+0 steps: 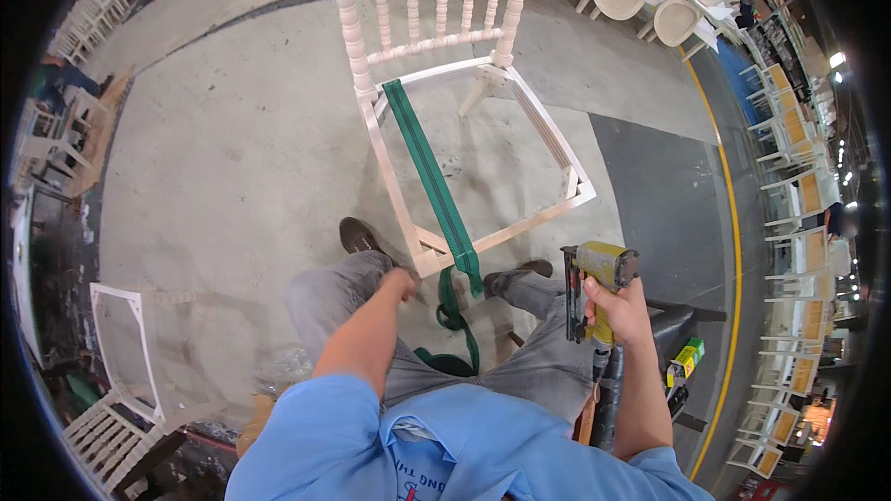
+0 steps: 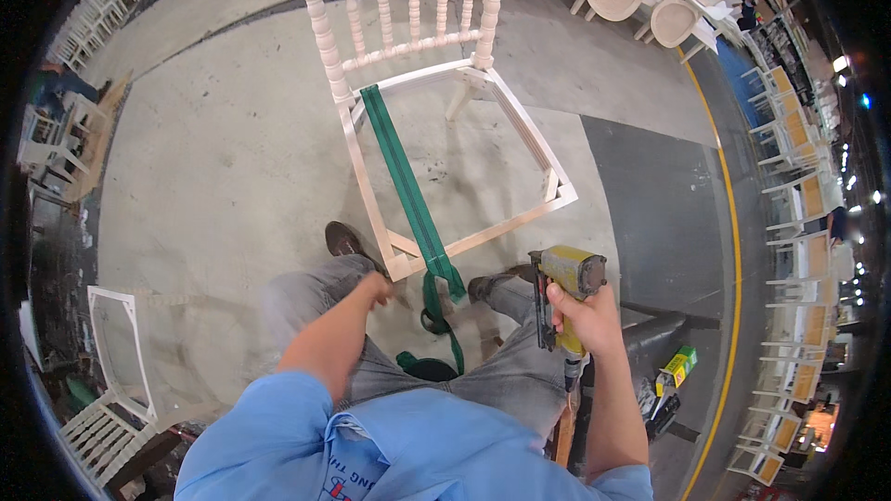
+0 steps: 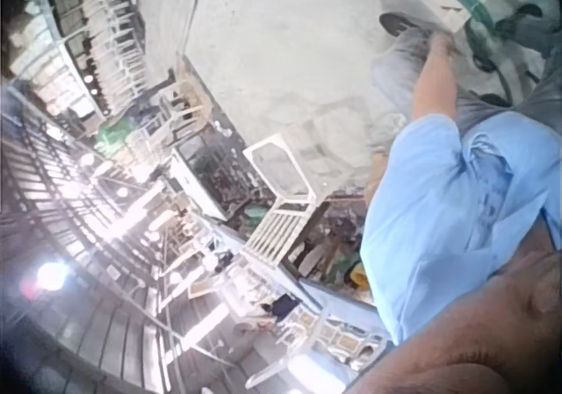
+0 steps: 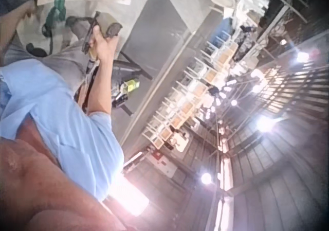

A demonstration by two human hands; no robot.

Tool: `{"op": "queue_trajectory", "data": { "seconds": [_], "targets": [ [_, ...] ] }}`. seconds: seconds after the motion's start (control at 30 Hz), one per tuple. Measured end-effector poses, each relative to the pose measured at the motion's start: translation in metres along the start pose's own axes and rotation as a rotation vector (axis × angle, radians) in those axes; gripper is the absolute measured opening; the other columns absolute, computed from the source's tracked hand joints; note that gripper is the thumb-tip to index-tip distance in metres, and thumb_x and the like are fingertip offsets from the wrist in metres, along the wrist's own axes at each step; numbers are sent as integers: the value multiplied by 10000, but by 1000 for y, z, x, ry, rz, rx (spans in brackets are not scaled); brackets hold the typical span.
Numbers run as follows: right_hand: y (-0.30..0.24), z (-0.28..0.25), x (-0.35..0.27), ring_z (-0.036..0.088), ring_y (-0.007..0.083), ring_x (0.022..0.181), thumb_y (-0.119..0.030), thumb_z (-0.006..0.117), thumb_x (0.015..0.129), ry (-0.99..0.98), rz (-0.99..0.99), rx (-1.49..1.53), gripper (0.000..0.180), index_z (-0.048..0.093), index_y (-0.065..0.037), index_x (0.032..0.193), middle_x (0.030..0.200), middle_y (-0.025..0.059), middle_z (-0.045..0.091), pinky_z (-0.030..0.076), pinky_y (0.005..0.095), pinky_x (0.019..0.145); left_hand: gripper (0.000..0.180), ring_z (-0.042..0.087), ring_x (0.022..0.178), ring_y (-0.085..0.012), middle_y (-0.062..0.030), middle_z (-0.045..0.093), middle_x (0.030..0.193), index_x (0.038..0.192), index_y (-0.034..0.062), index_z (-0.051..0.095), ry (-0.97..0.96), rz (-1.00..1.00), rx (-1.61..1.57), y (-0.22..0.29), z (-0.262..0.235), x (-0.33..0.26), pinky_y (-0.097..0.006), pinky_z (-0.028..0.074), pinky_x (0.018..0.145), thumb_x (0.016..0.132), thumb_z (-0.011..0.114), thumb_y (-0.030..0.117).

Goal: The person attaches green slats to a white wooden chair frame using a nail gun. They position each slat, secure it with the nail gun, and trim excess material with scissors.

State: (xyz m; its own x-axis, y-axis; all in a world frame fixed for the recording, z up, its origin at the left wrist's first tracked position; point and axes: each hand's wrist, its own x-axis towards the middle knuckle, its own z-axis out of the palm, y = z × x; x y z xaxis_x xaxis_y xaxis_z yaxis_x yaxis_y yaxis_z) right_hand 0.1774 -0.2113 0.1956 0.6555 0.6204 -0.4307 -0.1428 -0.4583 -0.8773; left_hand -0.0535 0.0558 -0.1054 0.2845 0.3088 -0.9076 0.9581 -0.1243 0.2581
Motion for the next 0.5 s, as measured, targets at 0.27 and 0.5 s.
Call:
{"op": "queue_trajectory", "data": {
  "seconds": [0.27, 0.5],
  "targets": [
    [29, -10, -2, 605, 106, 589, -151, 812, 959, -118, -11, 3, 233, 704, 19, 1074, 789, 29, 673, 496, 295, 522, 1219, 217, 1619, -338, -62, 174, 1803, 1717, 304, -120, -79, 292, -1170, 59, 82, -54, -557, 139, 1281, 926, 804, 217],
    [32, -13, -27, 618, 101, 606, -204, 833, 951, -164, -11, -23, 275, 698, -1, 1078, 790, 9, 663, 524, 286, 533, 376, 621, 1170, -189, -48, 713, 1219, 1270, 43, 707, 106, 389, -917, 63, 95, -82, -381, 478, 1015, 948, 807, 210]
  ]
}}
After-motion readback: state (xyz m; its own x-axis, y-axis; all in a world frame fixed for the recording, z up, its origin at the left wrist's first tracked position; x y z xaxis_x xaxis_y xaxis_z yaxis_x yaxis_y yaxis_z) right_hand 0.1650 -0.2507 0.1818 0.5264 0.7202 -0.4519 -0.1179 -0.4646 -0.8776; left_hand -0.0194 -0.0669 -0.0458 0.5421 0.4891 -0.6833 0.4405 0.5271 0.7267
